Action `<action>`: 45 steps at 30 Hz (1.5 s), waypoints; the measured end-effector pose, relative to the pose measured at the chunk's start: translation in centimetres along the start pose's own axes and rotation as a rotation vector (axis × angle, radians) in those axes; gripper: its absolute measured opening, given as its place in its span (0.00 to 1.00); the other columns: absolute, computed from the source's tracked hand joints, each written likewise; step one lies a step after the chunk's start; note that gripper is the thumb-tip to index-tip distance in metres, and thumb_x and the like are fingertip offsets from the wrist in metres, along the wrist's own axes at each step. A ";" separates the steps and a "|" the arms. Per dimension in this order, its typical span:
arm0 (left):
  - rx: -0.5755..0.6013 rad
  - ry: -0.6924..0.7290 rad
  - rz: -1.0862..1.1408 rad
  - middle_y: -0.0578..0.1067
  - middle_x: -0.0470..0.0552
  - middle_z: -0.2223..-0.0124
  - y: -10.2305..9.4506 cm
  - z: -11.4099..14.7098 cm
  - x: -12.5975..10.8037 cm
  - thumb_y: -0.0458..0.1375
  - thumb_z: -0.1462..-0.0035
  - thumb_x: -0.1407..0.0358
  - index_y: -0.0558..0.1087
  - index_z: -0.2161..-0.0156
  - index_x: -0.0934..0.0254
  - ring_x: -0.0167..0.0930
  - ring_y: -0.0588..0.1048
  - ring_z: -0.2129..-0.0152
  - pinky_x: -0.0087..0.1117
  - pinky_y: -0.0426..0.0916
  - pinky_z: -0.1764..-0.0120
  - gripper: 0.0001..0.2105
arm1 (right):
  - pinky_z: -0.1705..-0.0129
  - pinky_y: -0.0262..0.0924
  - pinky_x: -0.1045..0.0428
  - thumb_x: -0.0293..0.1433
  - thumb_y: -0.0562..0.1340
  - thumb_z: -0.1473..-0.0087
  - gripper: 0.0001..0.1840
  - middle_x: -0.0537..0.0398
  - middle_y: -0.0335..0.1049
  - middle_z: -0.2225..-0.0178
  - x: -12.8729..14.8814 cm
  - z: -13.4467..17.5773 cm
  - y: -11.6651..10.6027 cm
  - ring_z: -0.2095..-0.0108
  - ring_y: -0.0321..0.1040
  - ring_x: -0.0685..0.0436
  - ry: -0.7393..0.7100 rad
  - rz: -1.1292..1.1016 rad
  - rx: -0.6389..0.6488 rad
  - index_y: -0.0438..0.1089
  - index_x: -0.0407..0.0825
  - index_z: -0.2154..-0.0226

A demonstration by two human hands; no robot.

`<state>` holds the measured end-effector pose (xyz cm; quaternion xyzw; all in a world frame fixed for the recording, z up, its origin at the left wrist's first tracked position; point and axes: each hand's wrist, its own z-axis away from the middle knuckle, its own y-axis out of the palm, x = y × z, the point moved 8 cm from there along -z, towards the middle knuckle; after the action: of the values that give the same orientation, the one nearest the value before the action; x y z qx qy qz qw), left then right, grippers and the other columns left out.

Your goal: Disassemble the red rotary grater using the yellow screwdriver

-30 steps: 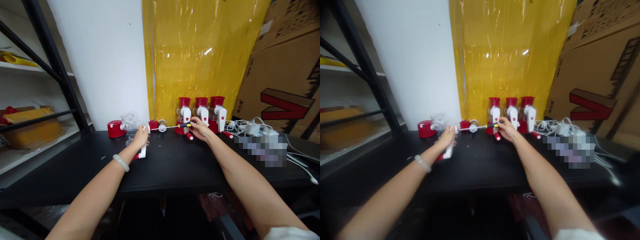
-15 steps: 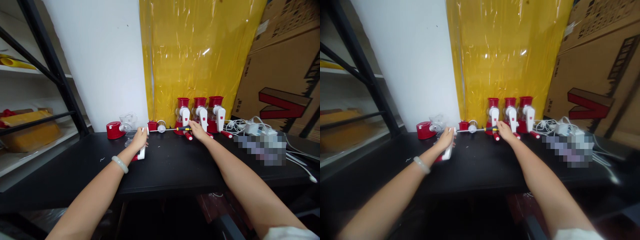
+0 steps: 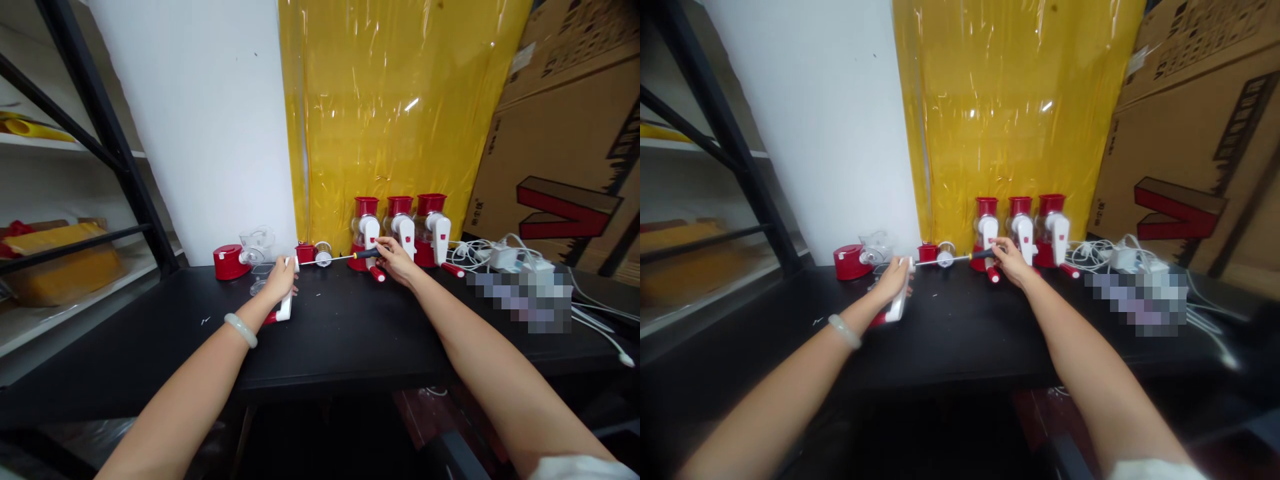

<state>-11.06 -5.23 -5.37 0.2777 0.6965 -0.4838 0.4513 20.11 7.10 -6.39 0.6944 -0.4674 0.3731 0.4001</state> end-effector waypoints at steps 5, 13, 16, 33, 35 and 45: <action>-0.011 0.023 0.022 0.69 0.46 0.68 -0.1 0.1 -0.2 0.45 0.29 0.55 0.61 0.55 0.60 0.26 0.69 0.85 0.27 0.68 0.80 0.11 | 0.69 0.64 0.52 0.42 0.79 0.66 0.32 0.62 0.66 0.67 0.7 0.2 0.3 0.70 0.64 0.50 0.007 -0.132 0.046 0.67 0.58 0.59; -0.012 0.050 -0.002 0.68 0.45 0.68 0.1 0.1 -0.2 0.45 0.28 0.55 0.59 0.56 0.60 0.26 0.69 0.84 0.26 0.67 0.81 0.10 | 0.61 0.65 0.51 0.34 0.77 0.67 0.29 0.62 0.69 0.64 1.6 0.5 0.8 0.62 0.67 0.47 0.043 -0.219 0.077 0.68 0.58 0.61; 0.001 0.049 -0.012 0.69 0.45 0.68 0.3 0.2 -0.1 0.45 0.28 0.55 0.59 0.56 0.60 0.26 0.69 0.85 0.27 0.67 0.81 0.10 | 0.62 0.66 0.50 0.48 0.73 0.59 0.24 0.59 0.68 0.63 1.6 0.2 0.3 0.61 0.67 0.45 -0.003 -0.066 0.014 0.66 0.57 0.65; -0.008 0.018 -0.004 0.67 0.44 0.68 0.0 -0.5 0.3 0.44 0.28 0.57 0.58 0.54 0.60 0.25 0.68 0.86 0.26 0.67 0.83 0.09 | 0.74 0.61 0.53 0.55 0.72 0.57 0.29 0.61 0.65 0.68 -0.4 -0.3 -0.2 0.74 0.61 0.50 -0.036 0.129 -0.020 0.66 0.57 0.60; -0.004 0.009 0.008 0.67 0.44 0.69 0.0 -0.5 0.3 0.44 0.28 0.57 0.58 0.55 0.60 0.25 0.68 0.86 0.26 0.67 0.83 0.09 | 0.73 0.62 0.53 0.51 0.75 0.60 0.30 0.61 0.65 0.66 -0.2 -0.1 0.1 0.72 0.62 0.50 -0.011 0.039 -0.003 0.68 0.57 0.59; 0.060 -0.099 0.168 0.66 0.42 0.71 0.9 0.2 0.4 0.43 0.27 0.57 0.58 0.56 0.60 0.25 0.67 0.86 0.27 0.69 0.81 0.10 | 0.63 0.64 0.48 0.36 0.79 0.65 0.30 0.61 0.68 0.68 1.6 0.6 1.0 0.68 0.67 0.48 0.041 -0.262 0.107 0.70 0.56 0.59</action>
<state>-10.37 -5.08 -6.12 0.3240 0.6330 -0.4780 0.5156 19.71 5.74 -5.00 0.7619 -0.3440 0.3562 0.4175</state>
